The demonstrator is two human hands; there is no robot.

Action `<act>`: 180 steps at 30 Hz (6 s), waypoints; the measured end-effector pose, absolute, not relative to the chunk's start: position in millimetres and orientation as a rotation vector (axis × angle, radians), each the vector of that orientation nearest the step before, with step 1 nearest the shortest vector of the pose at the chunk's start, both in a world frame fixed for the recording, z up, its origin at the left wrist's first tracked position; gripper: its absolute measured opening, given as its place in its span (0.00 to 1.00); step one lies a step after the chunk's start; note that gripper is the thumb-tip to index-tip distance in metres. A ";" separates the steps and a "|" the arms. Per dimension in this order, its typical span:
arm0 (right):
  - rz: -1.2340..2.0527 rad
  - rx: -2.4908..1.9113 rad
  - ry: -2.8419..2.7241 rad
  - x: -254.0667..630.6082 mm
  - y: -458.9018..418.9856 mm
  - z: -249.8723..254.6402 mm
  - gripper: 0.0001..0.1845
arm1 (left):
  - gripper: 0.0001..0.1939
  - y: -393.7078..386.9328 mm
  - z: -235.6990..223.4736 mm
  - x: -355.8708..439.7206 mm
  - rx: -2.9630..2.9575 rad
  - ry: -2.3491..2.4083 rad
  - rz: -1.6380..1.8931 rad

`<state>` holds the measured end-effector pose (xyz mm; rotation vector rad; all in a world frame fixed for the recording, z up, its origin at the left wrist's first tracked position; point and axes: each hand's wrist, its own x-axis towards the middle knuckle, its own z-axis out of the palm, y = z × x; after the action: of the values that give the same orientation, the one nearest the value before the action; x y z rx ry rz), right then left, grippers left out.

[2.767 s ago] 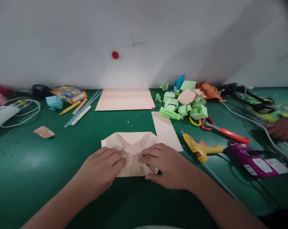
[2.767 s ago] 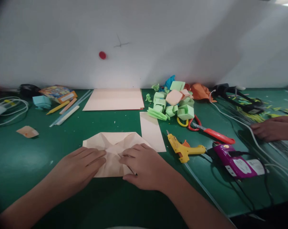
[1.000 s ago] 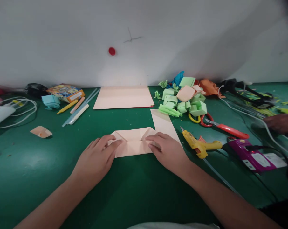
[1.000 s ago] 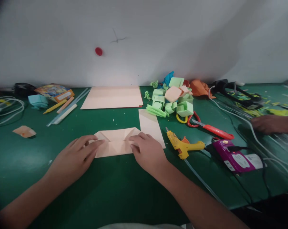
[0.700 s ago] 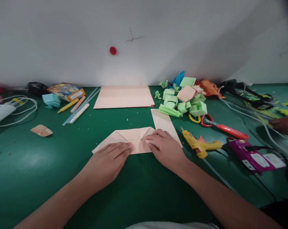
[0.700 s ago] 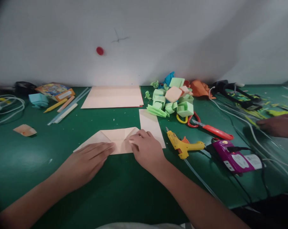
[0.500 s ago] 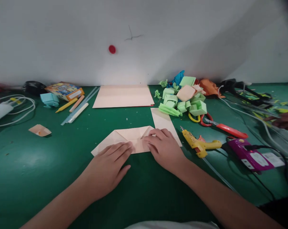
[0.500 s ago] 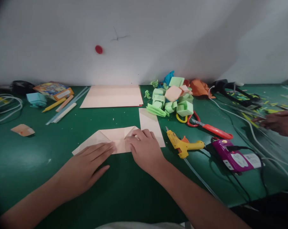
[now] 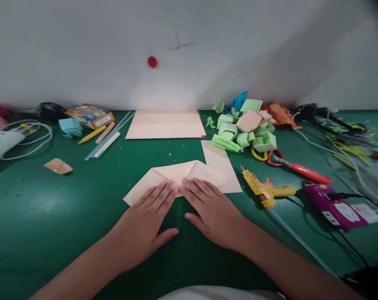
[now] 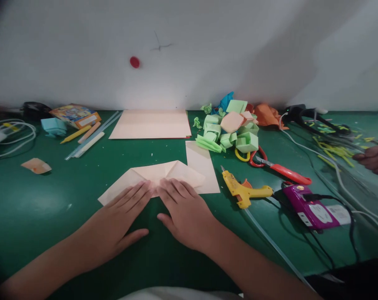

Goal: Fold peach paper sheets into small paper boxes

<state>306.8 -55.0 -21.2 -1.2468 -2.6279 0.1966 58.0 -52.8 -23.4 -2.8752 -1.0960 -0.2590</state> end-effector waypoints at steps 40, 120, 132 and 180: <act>0.562 -1.192 -2.331 363.5 -37.6 30.8 0.34 | 0.30 36.0 22.4 65.6 -2.878 -1.762 -0.154; 0.807 -1.436 -2.195 356.1 -77.2 41.3 0.23 | 0.18 -14.8 27.0 22.8 -3.114 -2.097 -0.345; 0.996 -1.414 -1.671 324.5 -24.9 20.4 0.07 | 0.18 58.4 65.0 85.3 -2.961 -2.542 -1.021; 0.715 -1.265 -1.839 339.1 -21.7 25.5 0.17 | 0.14 48.7 57.6 122.9 -2.848 -2.105 -1.058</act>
<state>339.1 -21.7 25.5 -1.2647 -1.8389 0.7154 122.9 48.7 57.6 -2.8484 -2.1052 -1.0578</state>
